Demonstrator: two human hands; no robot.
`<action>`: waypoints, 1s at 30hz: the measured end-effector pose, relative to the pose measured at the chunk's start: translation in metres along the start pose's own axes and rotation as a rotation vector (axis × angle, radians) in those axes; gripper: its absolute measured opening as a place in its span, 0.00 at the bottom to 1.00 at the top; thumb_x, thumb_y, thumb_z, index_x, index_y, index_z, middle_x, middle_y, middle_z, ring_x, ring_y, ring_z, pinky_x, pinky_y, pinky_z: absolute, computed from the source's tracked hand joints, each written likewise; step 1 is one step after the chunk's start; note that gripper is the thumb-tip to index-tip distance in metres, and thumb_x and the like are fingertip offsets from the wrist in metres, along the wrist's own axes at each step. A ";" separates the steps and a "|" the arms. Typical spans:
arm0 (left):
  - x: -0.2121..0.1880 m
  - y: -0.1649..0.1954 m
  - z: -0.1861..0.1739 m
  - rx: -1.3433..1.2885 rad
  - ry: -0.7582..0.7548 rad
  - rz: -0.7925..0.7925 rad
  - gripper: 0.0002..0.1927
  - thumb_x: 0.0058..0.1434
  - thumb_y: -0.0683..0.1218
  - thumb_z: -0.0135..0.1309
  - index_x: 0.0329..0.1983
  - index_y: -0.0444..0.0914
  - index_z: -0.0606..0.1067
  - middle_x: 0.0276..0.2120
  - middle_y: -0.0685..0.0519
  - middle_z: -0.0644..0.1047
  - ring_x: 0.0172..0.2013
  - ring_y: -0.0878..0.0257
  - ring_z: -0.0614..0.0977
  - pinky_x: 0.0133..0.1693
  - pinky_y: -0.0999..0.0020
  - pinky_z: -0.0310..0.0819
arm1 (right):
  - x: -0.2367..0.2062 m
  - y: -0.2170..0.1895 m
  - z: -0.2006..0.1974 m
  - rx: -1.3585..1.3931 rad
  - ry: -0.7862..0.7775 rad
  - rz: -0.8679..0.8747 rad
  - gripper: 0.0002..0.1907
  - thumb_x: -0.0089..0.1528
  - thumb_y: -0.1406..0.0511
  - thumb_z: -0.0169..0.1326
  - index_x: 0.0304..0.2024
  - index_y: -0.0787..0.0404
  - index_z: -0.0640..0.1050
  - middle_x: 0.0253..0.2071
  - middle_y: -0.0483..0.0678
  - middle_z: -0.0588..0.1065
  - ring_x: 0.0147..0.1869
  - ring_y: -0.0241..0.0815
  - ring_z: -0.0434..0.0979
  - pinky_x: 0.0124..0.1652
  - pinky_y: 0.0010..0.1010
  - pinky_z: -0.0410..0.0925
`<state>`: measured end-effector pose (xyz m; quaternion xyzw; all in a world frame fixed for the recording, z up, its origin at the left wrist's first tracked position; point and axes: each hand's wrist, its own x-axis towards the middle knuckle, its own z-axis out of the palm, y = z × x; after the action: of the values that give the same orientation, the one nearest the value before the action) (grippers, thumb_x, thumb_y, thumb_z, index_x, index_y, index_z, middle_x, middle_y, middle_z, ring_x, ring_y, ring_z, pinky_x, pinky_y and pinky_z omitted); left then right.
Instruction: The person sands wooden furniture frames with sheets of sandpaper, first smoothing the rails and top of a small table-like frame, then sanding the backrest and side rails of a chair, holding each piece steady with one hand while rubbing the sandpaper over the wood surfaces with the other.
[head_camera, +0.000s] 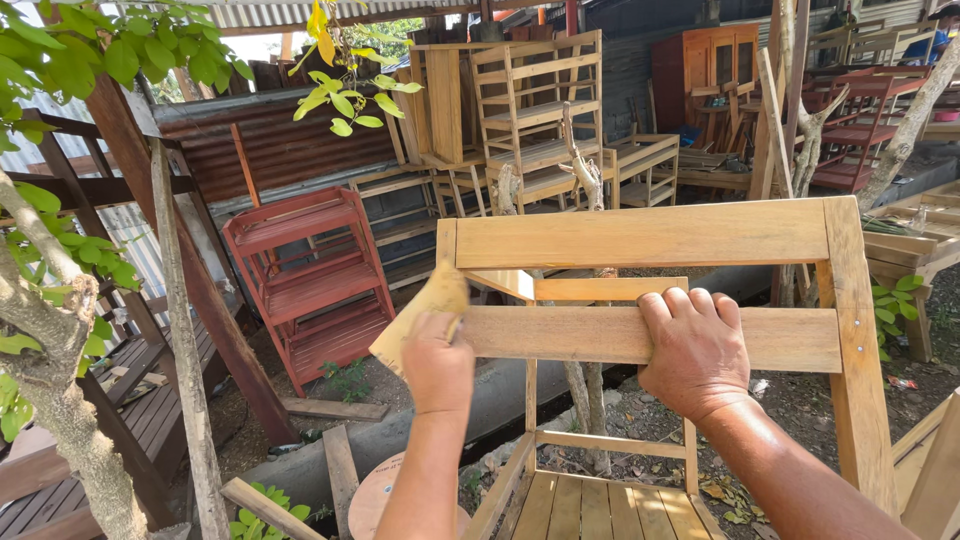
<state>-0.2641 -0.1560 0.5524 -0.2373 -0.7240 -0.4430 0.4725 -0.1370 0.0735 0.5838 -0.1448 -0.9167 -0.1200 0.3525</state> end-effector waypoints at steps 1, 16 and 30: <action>0.003 -0.001 -0.001 0.003 0.031 -0.071 0.13 0.51 0.33 0.54 0.38 0.36 0.82 0.36 0.45 0.79 0.40 0.45 0.81 0.43 0.57 0.75 | 0.000 0.000 -0.001 -0.008 0.005 0.003 0.33 0.43 0.62 0.66 0.52 0.47 0.74 0.47 0.41 0.73 0.58 0.42 0.70 0.60 0.36 0.58; 0.038 -0.036 0.013 -0.116 -0.038 -0.244 0.19 0.55 0.36 0.60 0.50 0.42 0.82 0.43 0.47 0.83 0.43 0.53 0.86 0.47 0.62 0.78 | 0.002 0.003 0.005 -0.018 0.053 -0.021 0.30 0.44 0.61 0.64 0.51 0.48 0.75 0.45 0.42 0.74 0.54 0.43 0.71 0.56 0.37 0.59; -0.071 -0.035 -0.022 -0.093 -0.195 -0.084 0.28 0.70 0.39 0.45 0.73 0.46 0.65 0.77 0.51 0.55 0.75 0.51 0.58 0.71 0.58 0.54 | -0.001 0.005 0.013 -0.013 0.067 -0.019 0.32 0.44 0.60 0.65 0.53 0.48 0.75 0.47 0.42 0.74 0.57 0.43 0.71 0.62 0.39 0.57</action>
<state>-0.2495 -0.1873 0.4782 -0.2705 -0.7545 -0.4705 0.3690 -0.1427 0.0822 0.5741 -0.1343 -0.9050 -0.1340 0.3809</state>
